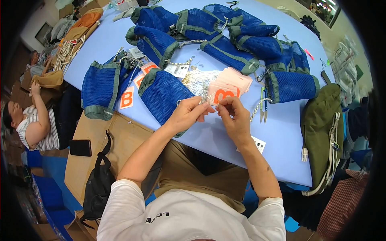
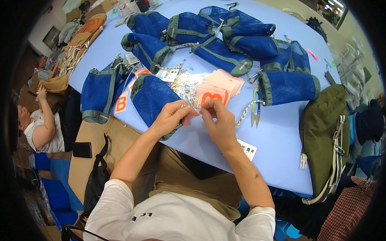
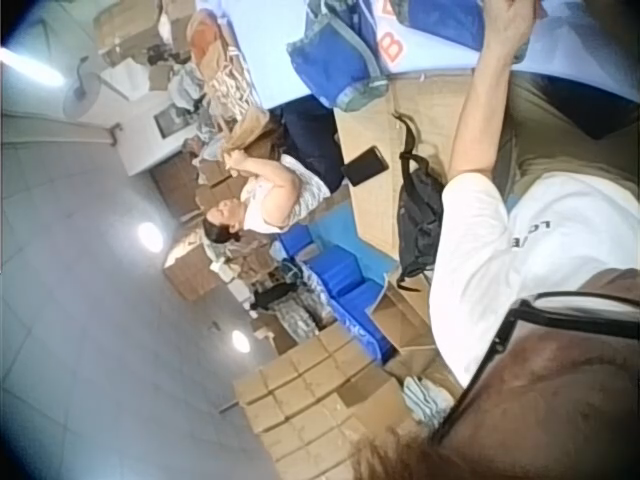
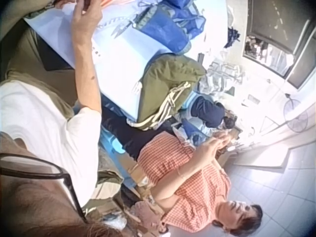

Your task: Attach metal chains and decorative labels to blue mesh bags at a workshop table.

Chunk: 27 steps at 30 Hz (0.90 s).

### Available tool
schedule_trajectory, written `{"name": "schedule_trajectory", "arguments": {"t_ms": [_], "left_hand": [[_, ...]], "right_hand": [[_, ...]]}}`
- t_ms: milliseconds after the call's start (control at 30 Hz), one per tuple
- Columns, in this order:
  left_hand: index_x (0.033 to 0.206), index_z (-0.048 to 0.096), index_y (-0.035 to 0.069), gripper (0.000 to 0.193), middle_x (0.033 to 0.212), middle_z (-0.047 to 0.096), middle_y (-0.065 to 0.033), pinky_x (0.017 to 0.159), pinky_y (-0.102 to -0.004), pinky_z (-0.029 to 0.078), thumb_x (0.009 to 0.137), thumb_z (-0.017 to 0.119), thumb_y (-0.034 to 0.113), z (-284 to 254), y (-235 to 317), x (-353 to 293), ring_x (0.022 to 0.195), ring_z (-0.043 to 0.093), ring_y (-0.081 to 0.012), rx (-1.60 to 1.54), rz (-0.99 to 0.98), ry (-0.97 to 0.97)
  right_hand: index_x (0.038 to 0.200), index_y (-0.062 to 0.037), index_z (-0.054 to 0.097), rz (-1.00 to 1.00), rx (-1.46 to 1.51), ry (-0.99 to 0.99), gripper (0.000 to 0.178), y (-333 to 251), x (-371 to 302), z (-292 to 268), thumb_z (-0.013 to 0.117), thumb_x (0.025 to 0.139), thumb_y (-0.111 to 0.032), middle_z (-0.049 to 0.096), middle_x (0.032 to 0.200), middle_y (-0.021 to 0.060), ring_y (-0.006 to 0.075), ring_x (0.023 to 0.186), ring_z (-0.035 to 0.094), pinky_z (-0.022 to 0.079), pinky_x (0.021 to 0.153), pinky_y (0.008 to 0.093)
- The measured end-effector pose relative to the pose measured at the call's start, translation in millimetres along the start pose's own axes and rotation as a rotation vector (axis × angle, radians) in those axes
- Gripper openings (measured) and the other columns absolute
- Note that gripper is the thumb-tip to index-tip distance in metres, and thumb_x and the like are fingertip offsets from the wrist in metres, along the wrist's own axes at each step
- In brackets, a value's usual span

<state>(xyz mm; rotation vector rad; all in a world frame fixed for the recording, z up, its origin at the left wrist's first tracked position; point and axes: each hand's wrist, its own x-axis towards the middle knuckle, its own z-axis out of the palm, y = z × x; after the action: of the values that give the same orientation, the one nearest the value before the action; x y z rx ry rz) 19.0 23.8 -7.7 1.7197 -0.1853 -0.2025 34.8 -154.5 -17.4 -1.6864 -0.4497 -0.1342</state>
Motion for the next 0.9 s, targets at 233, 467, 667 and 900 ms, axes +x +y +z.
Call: {"name": "schedule_trajectory", "arguments": {"t_ms": [233, 467, 667, 900], "left_hand": [[0.1, 0.063, -0.002, 0.035, 0.075, 0.053, -0.0046, 0.057, -0.0248, 0.04, 0.096, 0.034, 0.018, -1.4, -2.2, -0.8, 0.062, 0.049, -0.0093, -0.102, 0.122, -0.094], [0.106, 0.062, 0.001, 0.023, 0.075, 0.049, -0.0023, 0.058, -0.025, 0.04, 0.091, 0.047, 0.012, 7.3, 0.1, 2.1, 0.061, 0.046, -0.01, 0.227, 0.258, 0.107], [0.112, 0.055, 0.001, 0.026, 0.07, 0.048, -0.0003, 0.051, -0.0205, 0.042, 0.086, 0.055, 0.003, 5.1, 3.0, -1.7, 0.057, 0.053, -0.0079, -0.131, 0.098, 0.068], [0.089, 0.052, 0.003, 0.011, 0.073, 0.055, -0.0018, 0.047, -0.0211, 0.044, 0.083, 0.061, 0.0, 0.0, -0.5, -1.1, 0.056, 0.058, -0.0085, -0.251, 0.137, 0.01]], "right_hand": [[0.088, -0.0005, 0.054, -0.048, -0.042, -0.004, 0.007, -0.9, -1.2, 0.3, 0.059, 0.082, 0.001, 0.062, 0.077, 0.0082, 0.0161, 0.07, 0.065, 0.05, 0.062, 0.0255], [0.088, -0.0004, 0.055, -0.075, -0.019, 0.001, 0.009, -4.5, -2.7, -3.9, 0.06, 0.08, 0.002, 0.064, 0.079, 0.0092, 0.0167, 0.071, 0.065, 0.05, 0.065, 0.0263], [0.088, -0.0002, 0.056, -0.125, -0.049, -0.004, 0.01, -3.8, -1.9, 1.7, 0.061, 0.08, 0.001, 0.064, 0.079, 0.009, 0.0178, 0.071, 0.064, 0.05, 0.066, 0.0271], [0.088, -0.0007, 0.056, 0.051, 0.275, -0.046, 0.006, -7.5, -1.6, 0.1, 0.059, 0.082, -0.001, 0.062, 0.081, 0.0059, 0.0133, 0.075, 0.061, 0.05, 0.068, 0.0263]]}}
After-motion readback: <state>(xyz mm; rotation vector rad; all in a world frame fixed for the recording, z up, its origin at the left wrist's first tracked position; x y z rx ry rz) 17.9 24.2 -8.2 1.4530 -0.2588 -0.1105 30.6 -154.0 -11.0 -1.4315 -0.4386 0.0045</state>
